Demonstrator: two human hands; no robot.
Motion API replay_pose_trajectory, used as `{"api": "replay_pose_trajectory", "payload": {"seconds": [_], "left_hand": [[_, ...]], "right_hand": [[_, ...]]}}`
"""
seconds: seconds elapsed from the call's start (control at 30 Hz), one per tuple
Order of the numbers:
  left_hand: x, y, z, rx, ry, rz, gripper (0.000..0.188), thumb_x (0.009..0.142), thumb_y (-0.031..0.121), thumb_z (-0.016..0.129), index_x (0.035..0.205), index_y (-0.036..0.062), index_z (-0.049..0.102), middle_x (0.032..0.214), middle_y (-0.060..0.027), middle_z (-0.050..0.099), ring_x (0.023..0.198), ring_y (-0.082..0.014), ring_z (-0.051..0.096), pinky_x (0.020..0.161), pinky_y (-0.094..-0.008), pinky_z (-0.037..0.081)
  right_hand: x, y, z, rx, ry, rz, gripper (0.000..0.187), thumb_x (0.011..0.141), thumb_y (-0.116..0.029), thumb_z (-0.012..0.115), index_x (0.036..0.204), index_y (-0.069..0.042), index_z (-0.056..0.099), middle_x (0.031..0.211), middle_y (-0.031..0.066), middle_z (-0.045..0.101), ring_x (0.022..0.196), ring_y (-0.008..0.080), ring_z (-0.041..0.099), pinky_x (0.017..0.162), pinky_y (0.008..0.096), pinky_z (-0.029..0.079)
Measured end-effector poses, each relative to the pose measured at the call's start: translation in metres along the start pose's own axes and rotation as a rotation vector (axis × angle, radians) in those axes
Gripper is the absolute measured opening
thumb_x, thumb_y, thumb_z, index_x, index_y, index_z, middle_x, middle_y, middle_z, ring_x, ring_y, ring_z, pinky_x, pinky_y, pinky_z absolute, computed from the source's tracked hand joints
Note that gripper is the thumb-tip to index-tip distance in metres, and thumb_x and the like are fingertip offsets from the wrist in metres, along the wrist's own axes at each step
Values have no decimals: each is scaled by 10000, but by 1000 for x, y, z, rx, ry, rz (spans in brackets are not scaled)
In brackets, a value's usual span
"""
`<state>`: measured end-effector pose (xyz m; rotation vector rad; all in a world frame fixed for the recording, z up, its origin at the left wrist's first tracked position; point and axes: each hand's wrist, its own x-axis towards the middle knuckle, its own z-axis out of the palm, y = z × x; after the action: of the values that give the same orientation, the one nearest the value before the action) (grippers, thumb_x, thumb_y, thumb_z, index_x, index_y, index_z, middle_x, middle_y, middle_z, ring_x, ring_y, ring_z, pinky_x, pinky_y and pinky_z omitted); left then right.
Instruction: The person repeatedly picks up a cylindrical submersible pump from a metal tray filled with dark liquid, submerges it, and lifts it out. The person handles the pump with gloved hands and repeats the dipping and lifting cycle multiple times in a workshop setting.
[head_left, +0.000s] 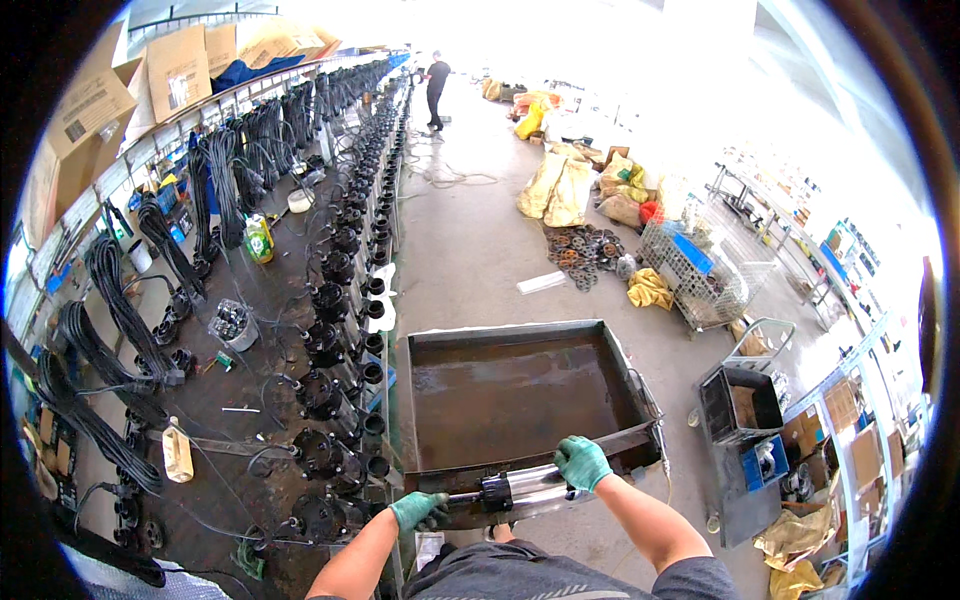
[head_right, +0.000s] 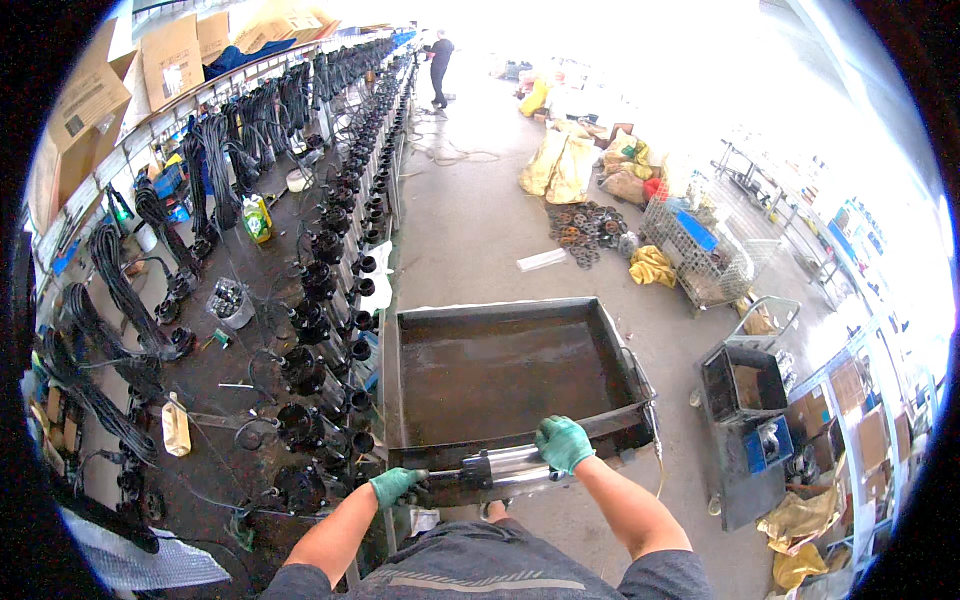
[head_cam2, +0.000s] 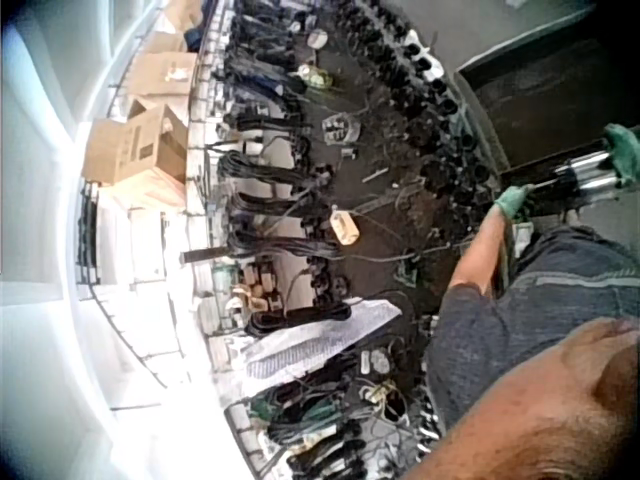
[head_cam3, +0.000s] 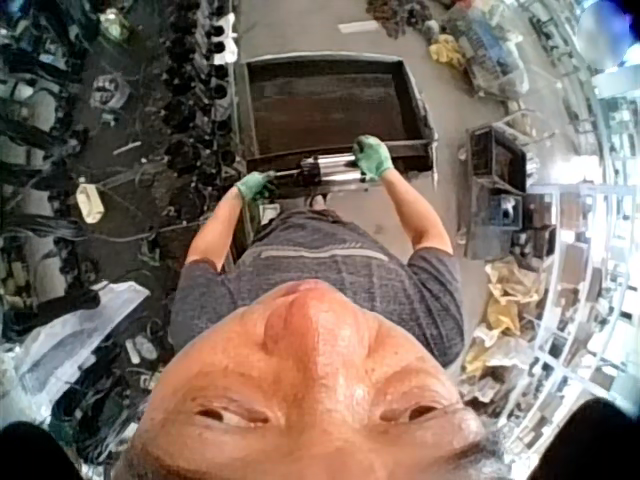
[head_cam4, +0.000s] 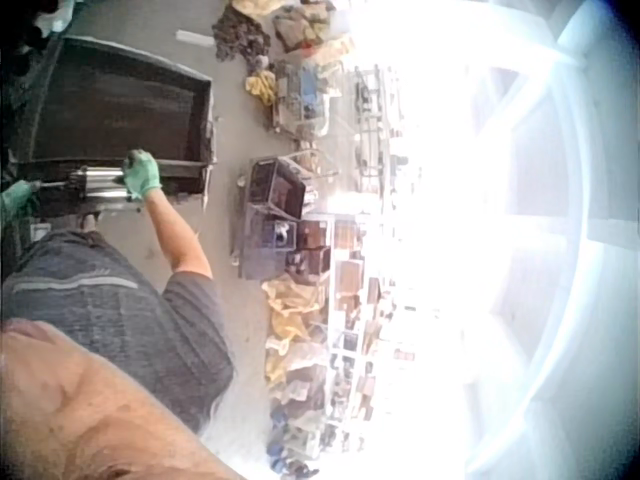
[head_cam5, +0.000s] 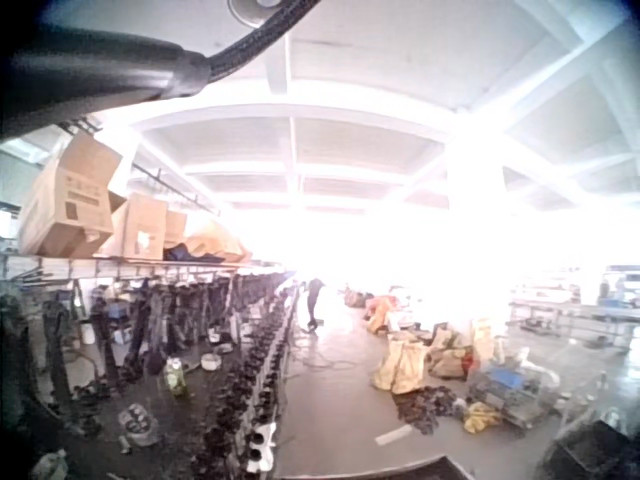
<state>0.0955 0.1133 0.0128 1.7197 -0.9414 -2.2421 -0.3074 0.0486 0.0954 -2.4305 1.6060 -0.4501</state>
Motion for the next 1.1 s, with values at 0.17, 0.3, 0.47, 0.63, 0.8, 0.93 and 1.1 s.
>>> {"api": "replay_pose_trajectory", "payload": {"seconds": [0.17,0.3,0.47,0.63,0.8,0.93,1.1], "left_hand": [[13,-38,13,598,657,927,280,905,291,758,1072,95,646,911,-154,727,742,-317,694,664,-433,552],[16,-37,13,848,787,951,351,858,306,777,1098,90,638,966,-189,732,876,-419,703,738,-497,564],[12,-7,7,263,313,146,713,976,721,458,868,67,720,801,-171,750,600,-249,680,543,-409,519],[13,-10,0,-347,42,80,337,1021,437,589,995,105,638,801,-81,695,556,-158,576,449,-337,429],[12,-35,12,-153,110,650,165,968,87,698,1089,108,588,780,-11,608,625,-117,599,510,-293,486],[-11,-11,10,64,98,580,158,972,170,720,1067,112,608,781,5,617,600,-99,585,529,-282,479],[-3,11,-18,409,-54,361,252,954,228,755,1140,70,691,852,18,669,702,-101,594,654,-286,511]], "right_hand": [[10,-3,9,31,14,-16,178,895,-232,615,837,-73,671,874,164,671,895,390,650,833,491,527],[8,-7,4,25,-6,15,199,905,-242,602,841,-68,673,884,161,673,904,384,650,843,482,528],[6,-14,-9,-21,-66,52,230,942,-253,566,901,-59,683,977,168,693,976,374,656,905,471,523],[9,-5,2,10,-65,22,219,927,-258,593,894,-61,683,965,158,695,966,369,658,899,464,520],[5,-6,1,-66,-56,-61,199,914,-251,602,883,-82,702,982,116,691,950,319,657,874,434,523],[3,-4,-3,-170,-99,-145,206,891,-274,620,876,-91,713,1021,85,684,985,298,652,876,420,525],[8,6,7,-156,-131,-139,236,891,-302,619,872,-83,704,1009,95,675,983,309,655,891,429,522]]}}
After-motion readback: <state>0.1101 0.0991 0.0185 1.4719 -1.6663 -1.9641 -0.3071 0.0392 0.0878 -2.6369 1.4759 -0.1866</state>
